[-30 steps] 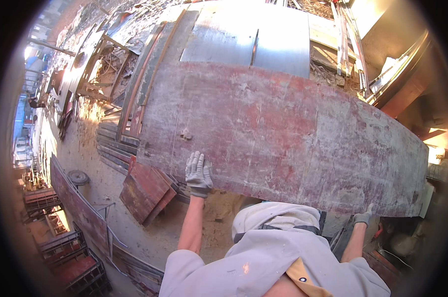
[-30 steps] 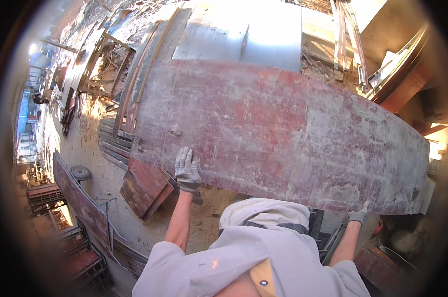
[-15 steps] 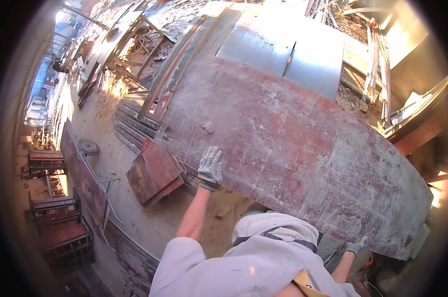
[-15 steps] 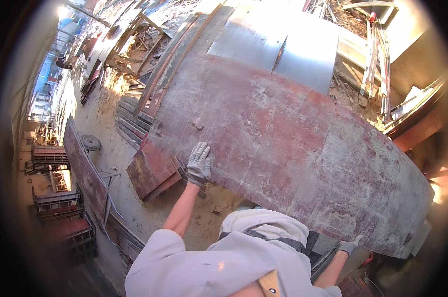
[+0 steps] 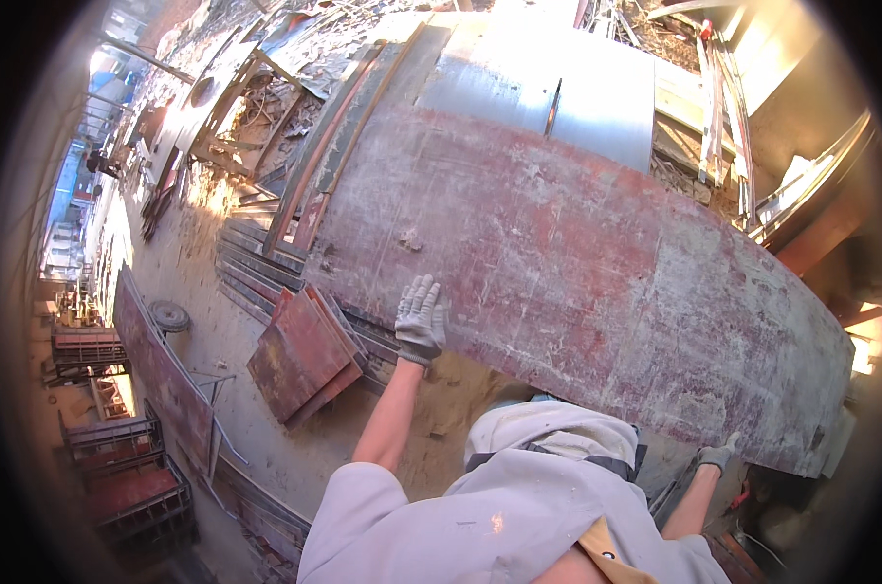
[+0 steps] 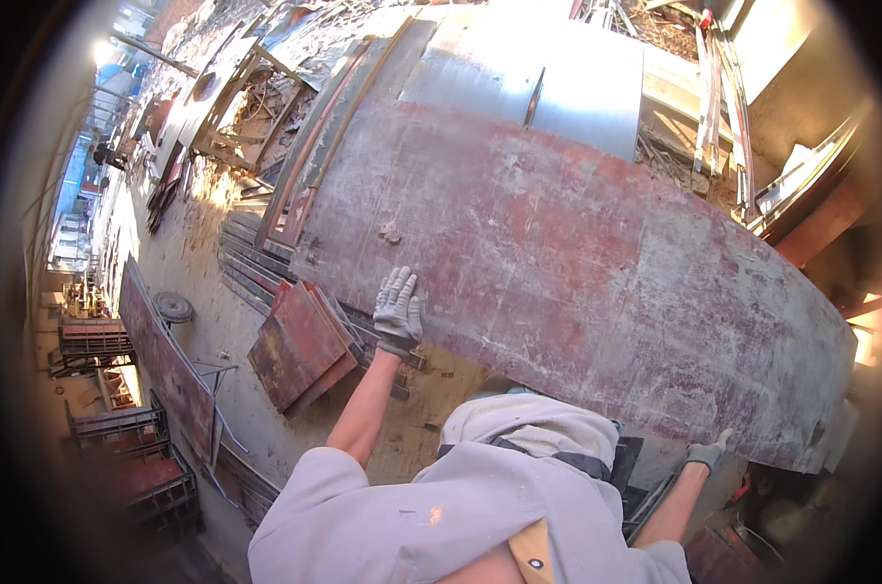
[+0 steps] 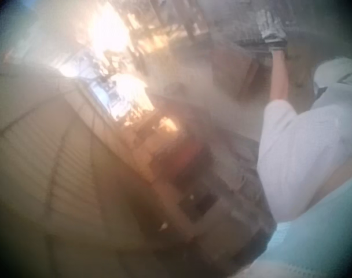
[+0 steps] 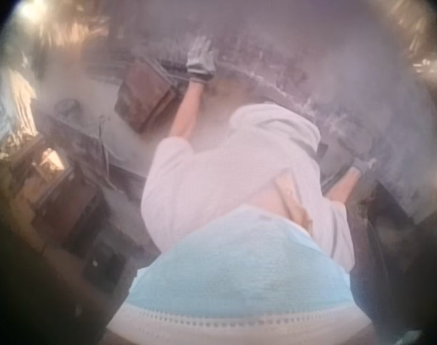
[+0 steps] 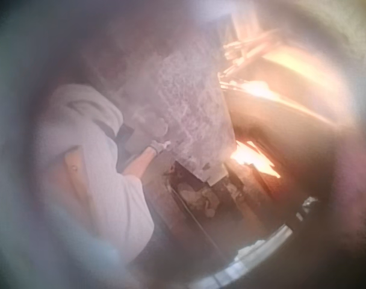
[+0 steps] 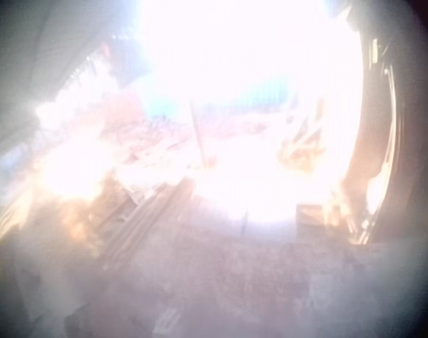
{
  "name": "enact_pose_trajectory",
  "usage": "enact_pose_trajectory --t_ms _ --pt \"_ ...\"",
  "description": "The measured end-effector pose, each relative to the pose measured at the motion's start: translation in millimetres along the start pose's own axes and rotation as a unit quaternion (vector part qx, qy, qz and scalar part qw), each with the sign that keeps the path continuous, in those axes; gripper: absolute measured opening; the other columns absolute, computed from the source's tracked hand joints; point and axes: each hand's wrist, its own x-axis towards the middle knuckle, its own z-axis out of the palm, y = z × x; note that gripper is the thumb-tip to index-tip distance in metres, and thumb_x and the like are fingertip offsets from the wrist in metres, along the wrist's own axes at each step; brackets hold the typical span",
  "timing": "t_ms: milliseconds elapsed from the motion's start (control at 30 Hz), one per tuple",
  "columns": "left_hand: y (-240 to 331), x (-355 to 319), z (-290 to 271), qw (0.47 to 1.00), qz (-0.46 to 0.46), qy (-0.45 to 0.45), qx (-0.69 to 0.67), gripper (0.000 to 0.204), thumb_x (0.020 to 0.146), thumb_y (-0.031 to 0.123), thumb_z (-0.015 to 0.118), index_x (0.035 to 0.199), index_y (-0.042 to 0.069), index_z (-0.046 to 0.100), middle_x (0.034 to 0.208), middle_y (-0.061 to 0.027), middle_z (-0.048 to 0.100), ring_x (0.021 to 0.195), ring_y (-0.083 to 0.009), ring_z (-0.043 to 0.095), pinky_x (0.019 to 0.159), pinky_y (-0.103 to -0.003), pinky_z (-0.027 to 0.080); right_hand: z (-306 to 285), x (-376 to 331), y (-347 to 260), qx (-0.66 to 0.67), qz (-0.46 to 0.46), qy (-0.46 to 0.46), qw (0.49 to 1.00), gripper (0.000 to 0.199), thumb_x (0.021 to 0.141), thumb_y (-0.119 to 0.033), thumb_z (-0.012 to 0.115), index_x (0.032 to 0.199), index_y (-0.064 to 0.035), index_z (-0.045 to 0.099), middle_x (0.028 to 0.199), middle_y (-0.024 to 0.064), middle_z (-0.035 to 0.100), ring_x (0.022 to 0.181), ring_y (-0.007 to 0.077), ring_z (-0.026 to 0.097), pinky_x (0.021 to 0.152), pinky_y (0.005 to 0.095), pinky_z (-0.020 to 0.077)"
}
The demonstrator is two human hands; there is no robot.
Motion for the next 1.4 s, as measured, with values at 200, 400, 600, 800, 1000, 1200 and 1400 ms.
enact_pose_trajectory --t_ms 200,400,600,800,1000,1200,1400 --pt "3.8 -7.6 -6.3 0.999 -0.035 -0.007 0.012 0.047 0.098 0.019 0.057 0.142 0.003 0.063 0.152 -0.0171 0.058 0.145 -0.0370 0.050 0.124 -0.053 0.032 0.7 -13.3 -12.4 -0.029 -0.004 0.019 0.999 0.085 0.095 -0.067 0.064 0.154 -0.0071 0.051 0.156 0.0149 0.053 0.141 0.0368 0.050 0.122 0.0532 0.0355" --pt "18.9 -24.2 13.3 0.961 -0.203 0.095 0.159 0.072 0.101 0.042 0.060 0.157 0.001 0.043 0.150 -0.0243 0.057 0.143 -0.0409 0.050 0.124 -0.051 0.032 -4.0 -19.9 -9.3 -0.026 0.007 0.007 1.000 0.088 0.094 -0.067 0.066 0.155 -0.0056 0.049 0.156 0.0155 0.053 0.142 0.0367 0.050 0.122 0.0537 0.0348" --pt "46.7 -31.0 48.9 0.635 -0.746 0.154 -0.126 0.085 0.092 0.068 0.070 0.121 -0.011 0.062 0.112 -0.0249 0.071 0.104 -0.0397 0.071 0.090 -0.045 0.054 -25.3 -7.3 -2.0 -0.094 -0.018 0.053 0.994 0.086 0.093 -0.072 0.063 0.143 -0.0029 0.061 0.146 0.0134 0.062 0.128 0.0359 0.058 0.117 0.0489 0.0402" --pt "55.0 -55.5 27.0 0.628 -0.728 0.236 -0.143 0.069 0.089 0.062 0.078 0.084 -0.006 0.066 0.084 -0.0154 0.070 0.077 -0.0295 0.062 0.075 -0.042 0.051 -30.1 -25.9 0.0 0.000 0.000 -0.005 1.000 0.085 0.092 -0.064 0.071 0.155 -0.0100 0.051 0.157 0.0131 0.053 0.140 0.0360 0.051 0.119 0.0561 0.0363" --pt "57.1 -71.3 19.1 0.622 -0.707 0.281 -0.187 0.078 0.095 0.057 0.074 0.121 -0.016 0.061 0.113 -0.0230 0.073 0.094 -0.0314 0.069 0.083 -0.039 0.054 -26.3 -50.5 9.2 -0.001 -0.013 0.026 1.000 0.090 0.092 -0.065 0.069 0.158 -0.0085 0.045 0.160 0.0158 0.048 0.144 0.0369 0.046 0.123 0.0536 0.0316" --pt "57.8 -67.3 37.8 0.618 -0.743 0.210 -0.146 0.096 0.096 0.064 0.066 0.142 -0.018 0.049 0.144 -0.0355 0.057 0.133 -0.0448 0.057 0.112 -0.043 0.043 -29.3 -33.4 -2.4 -0.018 -0.013 0.033 0.999 0.089 0.094 -0.063 0.068 0.157 -0.0054 0.046 0.161 0.0164 0.048 0.145 0.0371 0.045 0.124 0.0533 0.0312" --pt "43.3 -78.1 61.6 0.646 -0.707 0.262 -0.124 0.097 0.093 0.065 0.070 0.139 -0.018 0.051 0.138 -0.0337 0.061 0.125 -0.0427 0.061 0.105 -0.042 0.048 -30.0 -24.6 0.7 -0.003 -0.025 0.027 0.999 0.085 0.095 -0.062 0.067 0.155 -0.0043 0.049 0.158 0.0157 0.051 0.142 0.0365 0.049 0.122 0.0519 0.0347"
